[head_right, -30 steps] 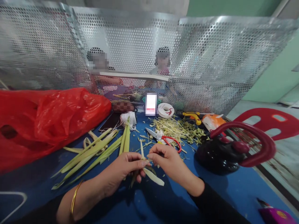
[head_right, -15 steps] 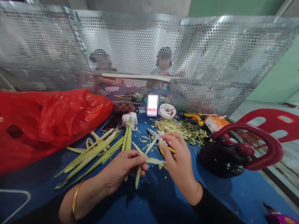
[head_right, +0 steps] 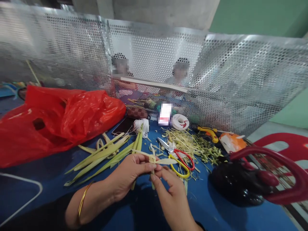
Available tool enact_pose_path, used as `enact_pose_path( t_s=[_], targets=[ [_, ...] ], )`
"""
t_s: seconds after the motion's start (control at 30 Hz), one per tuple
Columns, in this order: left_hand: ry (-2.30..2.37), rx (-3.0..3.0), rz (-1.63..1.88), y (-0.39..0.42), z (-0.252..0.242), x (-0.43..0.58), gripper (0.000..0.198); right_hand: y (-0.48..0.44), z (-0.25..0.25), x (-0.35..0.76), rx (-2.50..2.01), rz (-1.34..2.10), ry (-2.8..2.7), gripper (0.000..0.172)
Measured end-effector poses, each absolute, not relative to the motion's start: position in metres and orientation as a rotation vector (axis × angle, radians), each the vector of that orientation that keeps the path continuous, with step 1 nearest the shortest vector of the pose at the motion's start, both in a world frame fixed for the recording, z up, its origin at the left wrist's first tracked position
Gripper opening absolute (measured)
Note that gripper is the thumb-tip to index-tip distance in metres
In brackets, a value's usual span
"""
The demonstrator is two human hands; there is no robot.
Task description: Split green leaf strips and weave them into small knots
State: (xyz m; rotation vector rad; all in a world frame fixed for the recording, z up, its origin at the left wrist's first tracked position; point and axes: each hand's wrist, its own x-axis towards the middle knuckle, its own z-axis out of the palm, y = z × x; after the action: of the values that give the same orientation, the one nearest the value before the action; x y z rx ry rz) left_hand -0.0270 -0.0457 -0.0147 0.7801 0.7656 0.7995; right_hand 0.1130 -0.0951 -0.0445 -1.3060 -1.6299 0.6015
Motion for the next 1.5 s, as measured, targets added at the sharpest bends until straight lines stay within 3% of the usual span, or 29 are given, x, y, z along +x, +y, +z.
enact_pose_path(
  t_s=[0.37,0.57,0.8,1.03,1.5],
  targets=[
    [0.85,0.923,0.855,-0.04,-0.01,-0.03,0.015,-0.1,-0.043,0.112,-1.22,0.71,-1.693,0.027],
    [0.886,0.889,0.893,-0.041,-0.01,-0.03,0.026,-0.1,-0.046,0.114,-1.203,0.673,-1.778,0.02],
    [0.872,0.83,0.892,-0.039,-0.01,-0.03,0.03,-0.098,-0.045,0.115,-1.164,0.762,-1.805,0.025],
    [0.79,0.91,0.802,-0.039,-0.007,-0.033,0.029,-0.085,-0.033,0.127,-1.227,0.97,-1.21,0.023],
    [0.84,1.041,0.776,-0.043,-0.019,-0.028,0.018,-0.095,-0.039,0.125,-1.143,0.963,-1.091,0.014]
  ],
)
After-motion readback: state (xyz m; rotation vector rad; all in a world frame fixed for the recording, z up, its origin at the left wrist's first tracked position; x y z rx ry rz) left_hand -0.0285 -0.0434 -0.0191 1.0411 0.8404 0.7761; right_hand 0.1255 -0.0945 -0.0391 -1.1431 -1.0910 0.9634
